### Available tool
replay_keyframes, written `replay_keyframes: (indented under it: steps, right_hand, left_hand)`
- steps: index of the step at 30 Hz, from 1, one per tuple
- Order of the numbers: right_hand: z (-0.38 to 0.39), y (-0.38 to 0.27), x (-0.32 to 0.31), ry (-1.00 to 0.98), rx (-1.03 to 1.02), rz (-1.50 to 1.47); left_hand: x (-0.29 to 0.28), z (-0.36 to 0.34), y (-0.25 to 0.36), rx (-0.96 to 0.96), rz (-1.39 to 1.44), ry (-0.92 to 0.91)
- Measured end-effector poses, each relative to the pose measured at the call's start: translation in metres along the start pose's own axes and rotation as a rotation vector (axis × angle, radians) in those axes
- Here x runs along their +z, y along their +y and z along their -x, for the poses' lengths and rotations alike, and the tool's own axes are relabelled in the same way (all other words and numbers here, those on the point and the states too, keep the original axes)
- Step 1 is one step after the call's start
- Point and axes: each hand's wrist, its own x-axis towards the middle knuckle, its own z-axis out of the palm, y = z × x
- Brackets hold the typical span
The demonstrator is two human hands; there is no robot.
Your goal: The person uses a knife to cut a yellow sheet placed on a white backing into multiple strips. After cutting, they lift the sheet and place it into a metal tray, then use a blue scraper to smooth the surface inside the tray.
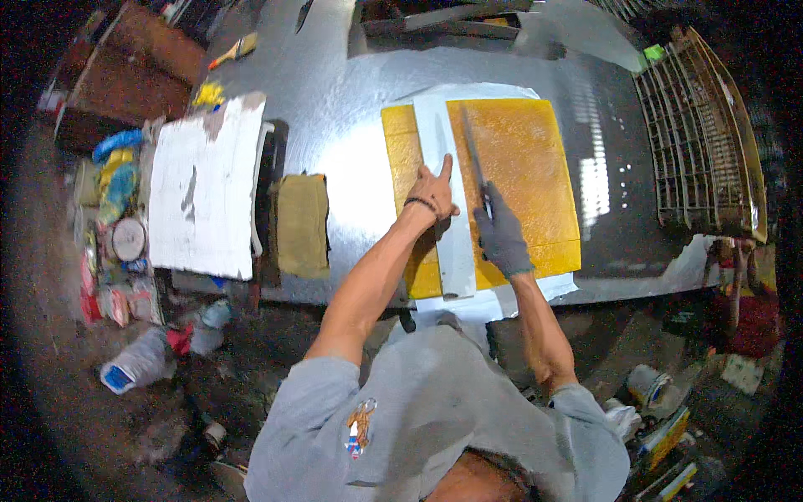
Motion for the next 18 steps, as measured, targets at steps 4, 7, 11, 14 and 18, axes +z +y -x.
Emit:
replay_keyframes:
  steps: [4, 7, 11, 14, 18]
  right_hand:
    - [-0.05, -0.009, 0.025, -0.061, -0.051, -0.031]
    - [-0.076, -0.031, 0.022, -0.171, 0.064, -0.022]
    - [-0.098, -0.056, 0.009, -0.281, 0.256, -0.037]
    - [-0.099, -0.039, 0.022, -0.211, 0.197, -0.008]
    - [-0.103, -0.033, 0.022, -0.244, 0.188, 0.018]
  left_hand:
    - [0.003, 0.001, -0.007, 0.018, -0.012, 0.044]
    - [0.003, 0.0, -0.006, -0.021, -0.013, 0.016]
    - [0.007, -0.004, -0.007, -0.015, -0.01, 0.021]
    - [-0.002, 0.0, 0.001, -0.039, -0.007, -0.017]
    - [-0.003, 0.0, 0.001, -0.031, -0.018, -0.03]
